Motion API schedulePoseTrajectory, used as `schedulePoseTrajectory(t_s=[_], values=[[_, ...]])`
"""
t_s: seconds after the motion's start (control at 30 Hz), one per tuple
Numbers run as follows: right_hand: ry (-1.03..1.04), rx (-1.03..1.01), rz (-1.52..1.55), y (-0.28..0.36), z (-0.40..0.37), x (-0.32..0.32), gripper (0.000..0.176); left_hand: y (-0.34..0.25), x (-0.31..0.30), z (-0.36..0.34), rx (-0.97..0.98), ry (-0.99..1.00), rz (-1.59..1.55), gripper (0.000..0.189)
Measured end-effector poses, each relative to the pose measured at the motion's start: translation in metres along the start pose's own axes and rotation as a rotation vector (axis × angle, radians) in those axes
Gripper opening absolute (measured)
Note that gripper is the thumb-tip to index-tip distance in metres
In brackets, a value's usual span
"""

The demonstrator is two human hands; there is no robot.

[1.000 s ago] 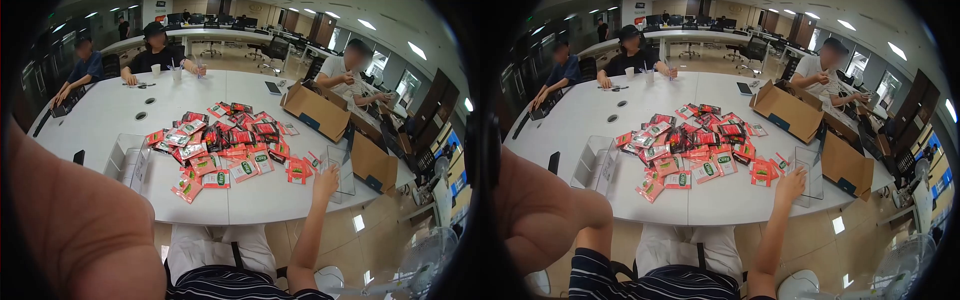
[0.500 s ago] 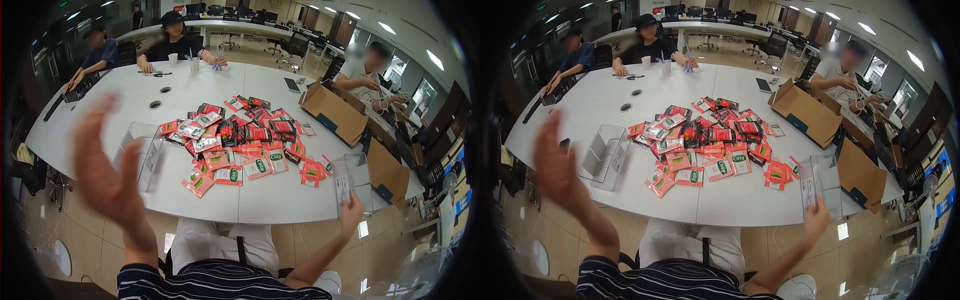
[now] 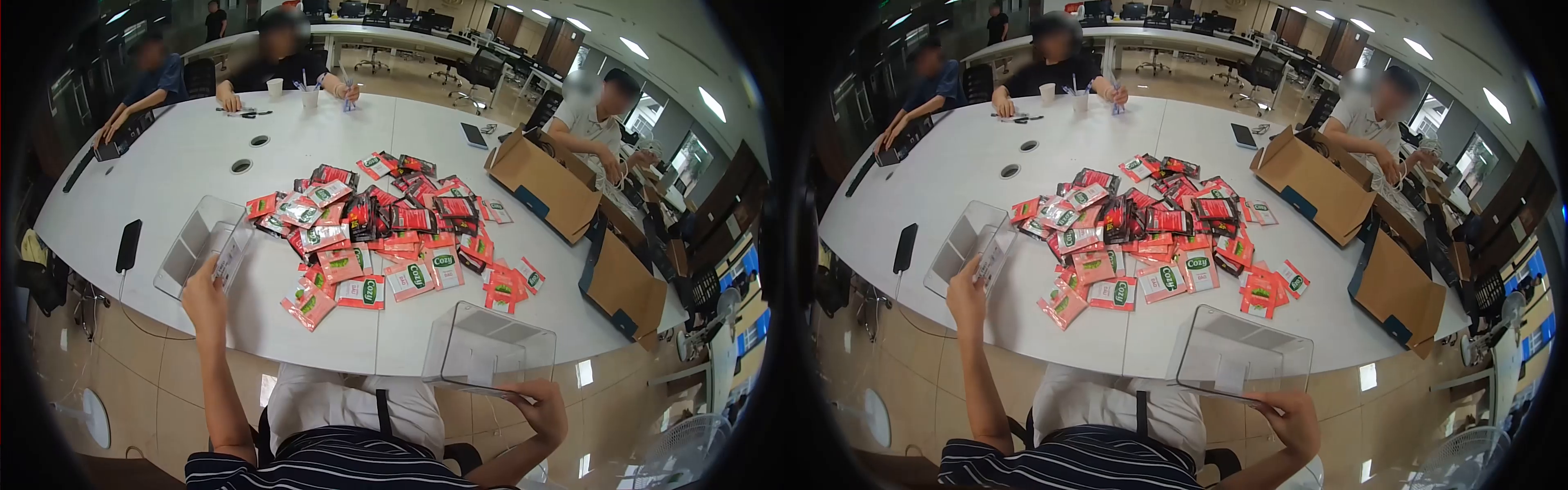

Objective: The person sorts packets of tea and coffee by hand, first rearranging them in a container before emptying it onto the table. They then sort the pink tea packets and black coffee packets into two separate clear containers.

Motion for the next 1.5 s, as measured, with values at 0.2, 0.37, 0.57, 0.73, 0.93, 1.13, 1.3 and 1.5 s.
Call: schedulePoseTrajectory(t_s=[0.2,0.37,0.57,0.73,0.93,1.13,1.3,1.5], values=[[0.089,-0.156,0.026,0.003,0.017,0.02,0.029,0.009,-0.055,-0.017,-0.009,0.027,-0.273,0.038],[0.131,-0.199,-0.047,0.017,0.029,0.026,0.03,0.01,-0.092,-0.043,0.072,0.251,-0.606,0.033],[0.164,-0.246,-0.072,0.018,0.04,0.035,0.028,-0.049,-0.087,-0.092,0.501,0.641,-0.651,0.029],[0.223,-0.246,0.025,0.012,0.046,0.04,0.028,-0.085,-0.057,-0.11,0.543,0.785,-0.55,0.027],[0.211,-0.293,-0.025,0.009,0.042,0.038,0.028,-0.1,-0.039,-0.098,0.56,0.695,-0.545,0.027],[0.237,-0.278,-0.072,0.016,0.045,0.044,0.028,-0.107,-0.024,-0.09,0.581,0.691,-0.56,0.027],[0.193,-0.351,-0.096,0.031,0.056,0.049,0.028,-0.115,-0.014,-0.078,0.61,0.671,-0.559,0.028],[0.188,-0.336,-0.129,0.033,0.077,0.053,0.029,-0.115,-0.001,-0.064,0.634,0.736,-0.558,0.032]])
Point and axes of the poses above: each hand's wrist, its own z-axis towards the middle knuckle, its own x-axis out of the palm, y = z × x, the point moved 9 cm from there along z, towards the middle knuckle, and after that the axes turned 3 degrees about x, right-handed, at the moved point
